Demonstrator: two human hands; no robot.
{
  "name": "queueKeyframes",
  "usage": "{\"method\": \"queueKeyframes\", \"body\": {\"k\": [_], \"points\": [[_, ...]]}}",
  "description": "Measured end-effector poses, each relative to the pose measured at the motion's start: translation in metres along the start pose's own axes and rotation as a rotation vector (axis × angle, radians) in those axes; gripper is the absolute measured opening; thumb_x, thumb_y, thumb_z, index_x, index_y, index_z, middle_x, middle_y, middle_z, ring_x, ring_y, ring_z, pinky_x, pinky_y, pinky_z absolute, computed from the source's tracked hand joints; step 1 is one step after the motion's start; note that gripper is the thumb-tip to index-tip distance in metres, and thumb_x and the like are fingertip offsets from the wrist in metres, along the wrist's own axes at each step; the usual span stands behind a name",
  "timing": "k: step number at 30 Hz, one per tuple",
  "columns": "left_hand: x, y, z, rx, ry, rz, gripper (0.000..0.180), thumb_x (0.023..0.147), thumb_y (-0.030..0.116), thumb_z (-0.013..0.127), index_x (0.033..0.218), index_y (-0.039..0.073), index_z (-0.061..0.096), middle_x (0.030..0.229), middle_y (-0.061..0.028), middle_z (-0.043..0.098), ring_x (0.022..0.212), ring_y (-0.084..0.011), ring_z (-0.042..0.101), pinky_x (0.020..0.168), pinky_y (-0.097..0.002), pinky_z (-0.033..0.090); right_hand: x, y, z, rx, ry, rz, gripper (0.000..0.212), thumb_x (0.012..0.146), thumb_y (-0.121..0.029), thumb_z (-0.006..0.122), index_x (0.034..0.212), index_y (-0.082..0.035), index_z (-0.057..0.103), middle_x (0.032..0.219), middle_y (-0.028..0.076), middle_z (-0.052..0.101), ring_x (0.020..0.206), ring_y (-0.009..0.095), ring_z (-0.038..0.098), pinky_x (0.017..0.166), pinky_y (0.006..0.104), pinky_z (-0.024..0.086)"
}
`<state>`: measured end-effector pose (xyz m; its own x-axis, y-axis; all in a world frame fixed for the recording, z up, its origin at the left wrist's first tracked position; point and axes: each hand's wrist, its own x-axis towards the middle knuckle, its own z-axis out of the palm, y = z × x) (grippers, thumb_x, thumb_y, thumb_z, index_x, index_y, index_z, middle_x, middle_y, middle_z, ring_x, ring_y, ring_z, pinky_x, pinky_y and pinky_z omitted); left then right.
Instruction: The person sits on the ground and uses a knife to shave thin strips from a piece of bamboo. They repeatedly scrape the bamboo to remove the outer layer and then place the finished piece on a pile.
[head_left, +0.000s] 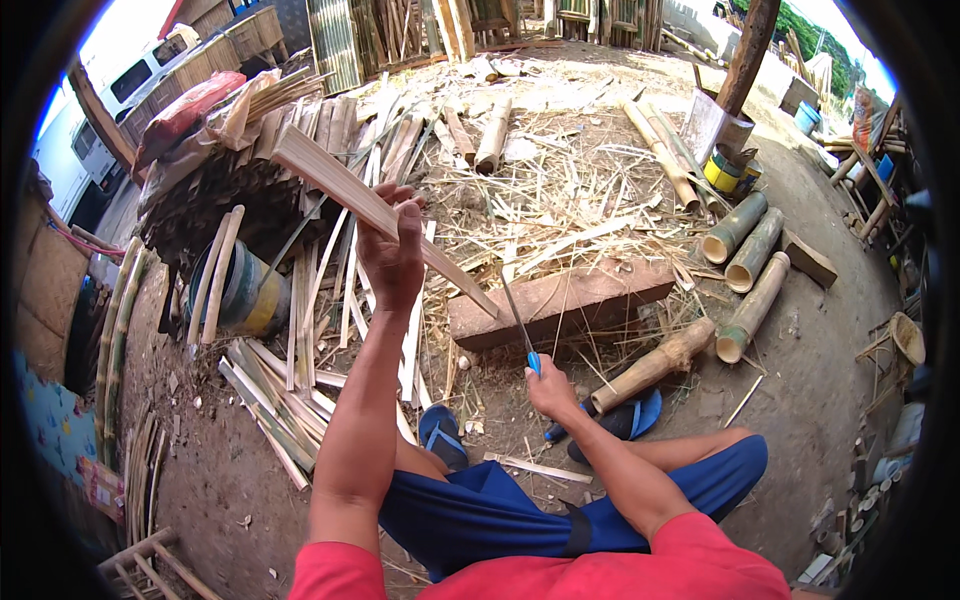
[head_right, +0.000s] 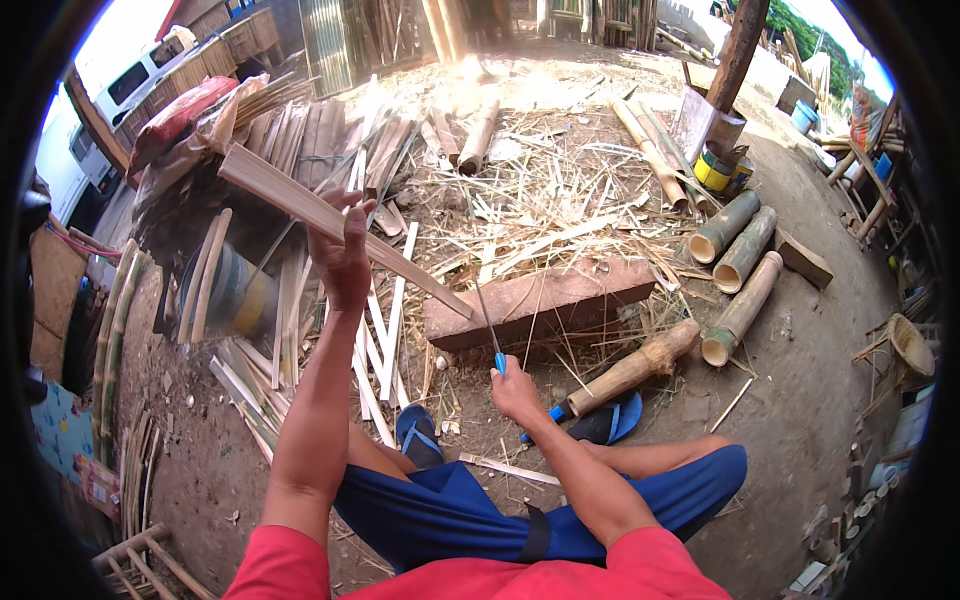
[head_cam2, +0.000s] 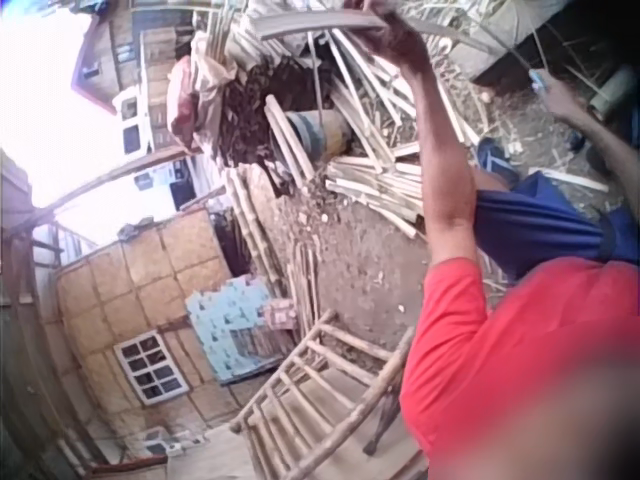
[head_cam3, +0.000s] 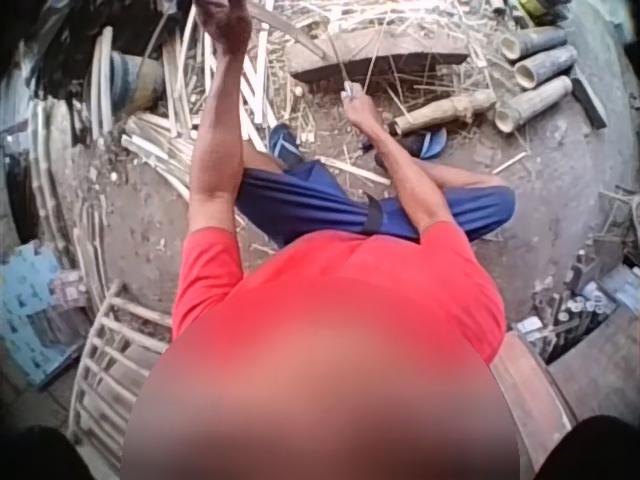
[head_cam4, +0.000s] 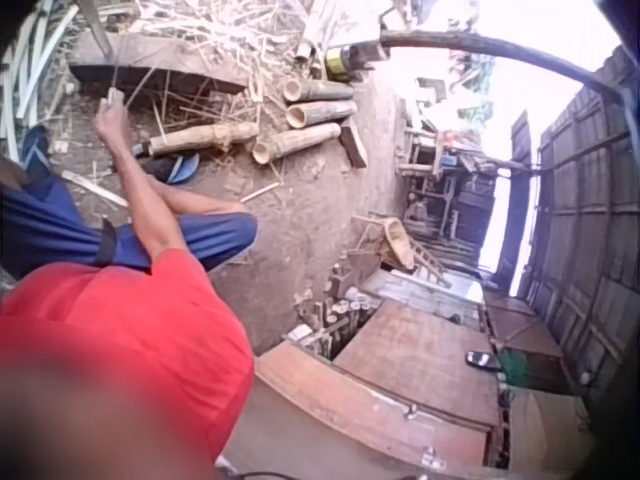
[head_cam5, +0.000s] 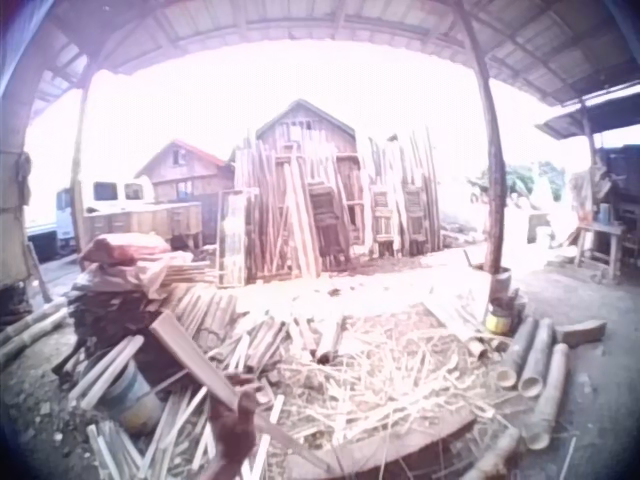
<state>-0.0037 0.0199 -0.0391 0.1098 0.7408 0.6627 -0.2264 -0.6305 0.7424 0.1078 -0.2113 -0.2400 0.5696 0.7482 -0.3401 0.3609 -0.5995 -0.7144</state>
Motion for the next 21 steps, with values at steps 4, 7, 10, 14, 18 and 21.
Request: {"method": "queueKeyframes", "body": {"k": [4, 7, 10, 14, 18, 21], "points": [[0.003, 0.04, 0.011, -0.202, 0.103, -0.004, 0.022, 0.1, 0.014, 0.046, 0.116, 0.0, 0.051, 0.079, -0.0038, 0.055, 0.061, -0.0107, 0.053, 0.06, -0.0245, 0.044, -0.023, -0.081, -0.008, 0.232, 0.105, -0.581, 0.039, 0.099, -0.02, 0.054, 0.133, -0.005, 0.042, 0.083, 0.025, 0.065, 0.077, 0.047, 0.065, 0.066, 0.0534, 0.049], [-0.005, 0.048, 0.01, -0.193, 0.166, -0.001, 0.013, 0.101, 0.015, 0.046, 0.107, 0.004, 0.05, 0.068, 0.0037, 0.041, 0.054, -0.0035, 0.033, 0.049, -0.0222, 0.028, -0.02, -0.116, -0.01, 0.151, 0.136, -0.766, 0.04, 0.098, -0.019, 0.055, 0.133, -0.004, 0.041, 0.085, 0.027, 0.066, 0.077, 0.049, 0.064, 0.066, 0.0575, 0.049], [-0.005, 0.044, 0.004, -0.148, 0.224, -0.008, 0.01, 0.101, 0.014, 0.046, 0.104, 0.005, 0.049, 0.066, 0.0035, 0.039, 0.053, -0.0041, 0.032, 0.047, -0.0231, 0.027, -0.009, -0.127, -0.009, 0.017, 0.059, -0.41, 0.034, 0.097, -0.019, 0.055, 0.123, -0.003, 0.043, 0.083, 0.03, 0.065, 0.079, 0.052, 0.063, 0.068, 0.0602, 0.048], [-0.001, 0.04, -0.002, -0.083, 0.291, -0.005, 0.01, 0.1, 0.014, 0.045, 0.104, 0.006, 0.049, 0.064, 0.003, 0.037, 0.052, -0.0051, 0.032, 0.047, -0.0235, 0.026, -0.004, -0.123, -0.005, 0.025, -0.033, -0.44, 0.031, 0.096, -0.021, 0.057, 0.119, -0.003, 0.044, 0.08, 0.031, 0.065, 0.079, 0.053, 0.062, 0.069, 0.0612, 0.048], [-0.004, 0.038, 0.001, -0.054, 0.235, 0.003, 0.011, 0.1, 0.014, 0.045, 0.105, 0.005, 0.05, 0.064, 0.0032, 0.037, 0.052, -0.0054, 0.032, 0.048, -0.0234, 0.026, 0.005, -0.124, -0.008, -0.024, 0.05, -0.557, 0.035, 0.097, -0.022, 0.056, 0.124, -0.003, 0.043, 0.084, 0.028, 0.067, 0.08, 0.052, 0.063, 0.069, 0.0603, 0.049], [-0.005, 0.038, -0.001, 0.032, 0.303, 0.033, 0.011, 0.101, 0.014, 0.045, 0.105, 0.005, 0.05, 0.065, 0.0032, 0.038, 0.052, -0.0054, 0.033, 0.048, -0.0234, 0.026, 0.015, -0.13, -0.013, -0.17, -0.033, -0.278, 0.034, 0.098, -0.025, 0.055, 0.121, -0.001, 0.045, 0.087, 0.029, 0.068, 0.082, 0.05, 0.065, 0.071, 0.06, 0.05]]}}
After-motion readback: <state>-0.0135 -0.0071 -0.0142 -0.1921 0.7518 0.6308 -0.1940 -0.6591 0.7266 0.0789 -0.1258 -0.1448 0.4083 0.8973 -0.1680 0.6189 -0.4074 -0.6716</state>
